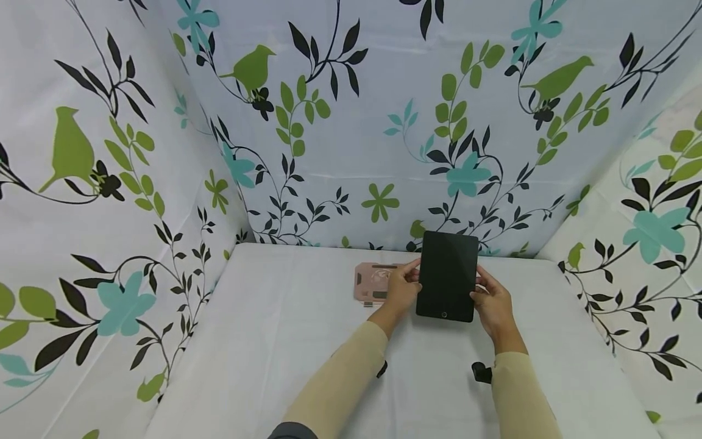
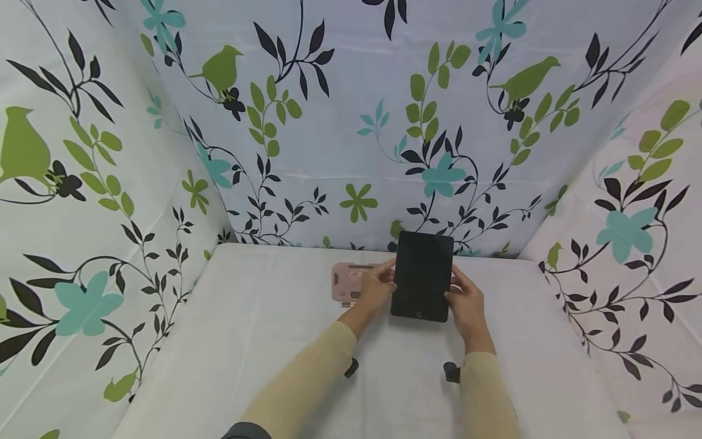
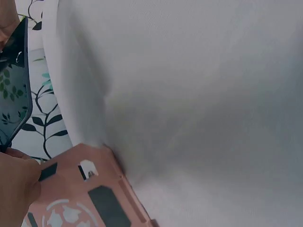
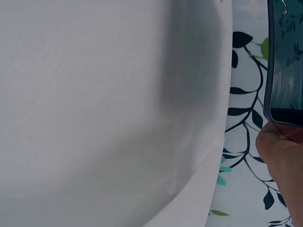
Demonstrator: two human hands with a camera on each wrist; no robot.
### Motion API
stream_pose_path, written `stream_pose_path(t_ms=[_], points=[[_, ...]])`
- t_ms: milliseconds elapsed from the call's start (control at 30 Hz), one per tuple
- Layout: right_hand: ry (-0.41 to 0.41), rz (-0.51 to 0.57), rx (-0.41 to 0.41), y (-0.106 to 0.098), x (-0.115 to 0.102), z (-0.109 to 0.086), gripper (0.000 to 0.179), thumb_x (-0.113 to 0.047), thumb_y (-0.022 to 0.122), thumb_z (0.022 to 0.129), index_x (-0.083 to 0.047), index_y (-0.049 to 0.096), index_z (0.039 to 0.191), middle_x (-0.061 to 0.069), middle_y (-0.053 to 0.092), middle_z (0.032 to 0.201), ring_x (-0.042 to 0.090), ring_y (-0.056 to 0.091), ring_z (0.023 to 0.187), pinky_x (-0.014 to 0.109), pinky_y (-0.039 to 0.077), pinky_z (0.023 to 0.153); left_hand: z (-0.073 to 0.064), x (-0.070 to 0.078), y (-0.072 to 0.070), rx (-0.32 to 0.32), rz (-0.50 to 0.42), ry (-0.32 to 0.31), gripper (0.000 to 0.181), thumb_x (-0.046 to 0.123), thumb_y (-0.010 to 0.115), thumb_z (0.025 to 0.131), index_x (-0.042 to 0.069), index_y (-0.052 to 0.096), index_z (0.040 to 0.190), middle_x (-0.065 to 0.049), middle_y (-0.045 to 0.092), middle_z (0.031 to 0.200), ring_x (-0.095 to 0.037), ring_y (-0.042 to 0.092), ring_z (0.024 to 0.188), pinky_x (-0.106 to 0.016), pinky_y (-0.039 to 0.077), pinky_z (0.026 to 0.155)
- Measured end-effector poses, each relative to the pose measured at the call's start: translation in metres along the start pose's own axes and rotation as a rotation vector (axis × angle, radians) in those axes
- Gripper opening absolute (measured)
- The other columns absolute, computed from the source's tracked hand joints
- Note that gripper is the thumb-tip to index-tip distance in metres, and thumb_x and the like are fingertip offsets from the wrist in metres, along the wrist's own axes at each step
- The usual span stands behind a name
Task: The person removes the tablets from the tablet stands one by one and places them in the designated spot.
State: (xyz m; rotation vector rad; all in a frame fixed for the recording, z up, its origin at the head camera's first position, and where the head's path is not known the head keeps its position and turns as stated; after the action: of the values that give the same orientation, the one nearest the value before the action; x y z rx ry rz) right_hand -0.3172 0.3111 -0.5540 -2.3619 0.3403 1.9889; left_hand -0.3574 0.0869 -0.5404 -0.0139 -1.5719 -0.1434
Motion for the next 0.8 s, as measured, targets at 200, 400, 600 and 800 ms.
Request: stream_pose_path(t_ms=[200,400,600,800], points=[[0.023,-0.025,0.006,-0.009,0.010,-0.001,0.079,0.017,0.047,0.096,-0.024,0.030,0.162,-0.009,0.042,0.117,0.007,0.044,0.102,0.017,0.045,0.079,-0.001,-0.014,0.009,-0.007,-0.028,-0.022,0.071,-0.028,0.055,0.077,0.010,0.066,0.136,-0.005,0.059,0.102,-0.012,0.054,0.090,-0.016,0.047,0.075],[0.042,-0.042,0.020,-0.016,0.019,-0.003,0.080,0.017,0.048,0.095,-0.024,0.031,0.161,-0.009,0.044,0.118,0.006,0.043,0.102,0.018,0.044,0.078,-0.006,-0.025,0.015,0.023,0.028,-0.049,0.072,-0.027,0.055,0.077,0.010,0.065,0.138,-0.008,0.059,0.103,-0.014,0.055,0.091,-0.018,0.048,0.074],[0.056,-0.085,0.031,-0.026,0.027,-0.005,0.078,0.017,0.048,0.094,-0.021,0.032,0.161,-0.008,0.045,0.117,0.004,0.045,0.099,0.017,0.045,0.077,-0.013,-0.039,0.022,0.062,0.051,-0.082,0.073,-0.028,0.057,0.075,0.009,0.065,0.138,-0.003,0.058,0.101,-0.013,0.055,0.093,-0.019,0.051,0.076],[0.090,-0.107,0.032,-0.034,0.039,-0.003,0.079,0.019,0.050,0.092,-0.016,0.031,0.161,-0.006,0.046,0.116,0.004,0.047,0.095,0.017,0.045,0.074,-0.019,-0.054,0.028,0.075,0.039,-0.081,0.075,-0.031,0.055,0.072,0.003,0.063,0.137,-0.007,0.057,0.102,-0.014,0.054,0.091,-0.017,0.048,0.074]])
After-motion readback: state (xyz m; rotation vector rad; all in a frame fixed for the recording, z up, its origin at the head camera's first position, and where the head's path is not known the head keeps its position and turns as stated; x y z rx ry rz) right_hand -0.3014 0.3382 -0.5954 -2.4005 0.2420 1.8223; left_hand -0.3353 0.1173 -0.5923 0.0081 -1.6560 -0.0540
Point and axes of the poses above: each hand's wrist, its own z-axis towards the middle knuckle, its own y-axis out of the palm, x = y × z, the point moved 7 cm from there along z, towards the middle knuckle
